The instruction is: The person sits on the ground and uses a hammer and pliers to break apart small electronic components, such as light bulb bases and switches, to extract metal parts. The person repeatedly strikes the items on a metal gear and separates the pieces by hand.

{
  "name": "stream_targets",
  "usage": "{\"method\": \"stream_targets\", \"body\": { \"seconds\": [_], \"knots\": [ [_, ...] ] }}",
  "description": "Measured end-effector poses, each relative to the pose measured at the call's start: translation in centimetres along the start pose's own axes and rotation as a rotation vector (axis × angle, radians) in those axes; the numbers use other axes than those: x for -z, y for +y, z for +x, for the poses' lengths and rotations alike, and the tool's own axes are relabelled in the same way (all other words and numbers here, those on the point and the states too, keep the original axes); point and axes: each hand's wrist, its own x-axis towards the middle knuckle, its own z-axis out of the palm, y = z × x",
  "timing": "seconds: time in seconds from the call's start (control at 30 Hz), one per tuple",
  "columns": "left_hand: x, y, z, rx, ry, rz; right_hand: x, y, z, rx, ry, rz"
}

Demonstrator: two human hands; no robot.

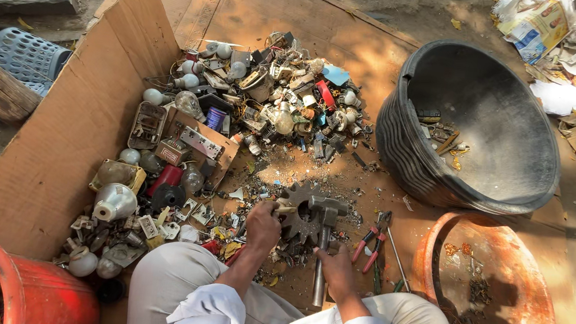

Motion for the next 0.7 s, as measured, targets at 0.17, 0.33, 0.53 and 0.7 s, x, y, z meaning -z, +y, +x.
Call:
{"method": "stream_targets", "body": {
  "seconds": [0.17,0.33,0.53,0.7],
  "knots": [
    [-0.8,-1.6,-0.9,-0.121,-0.081,0.082,0.2,-1.0,1.3,-0.439,-0.299,0.554],
    [-0.2,-0.7,-1.2,-0.111,-0.041,0.113,0.1,-3.7,-0.3,-0.403,-0.417,0.694],
    [0.2,-0.4,-1.0,-0.191,0.005,0.178,1.5,-6.9,-5.0,0.284,-0.156,0.229],
    [-0.8,-1.5,-0.9,-0.189,0.005,0.148,1.9,-7.8,-5.9,0.882,0.176,-0.033]
  ]
}}
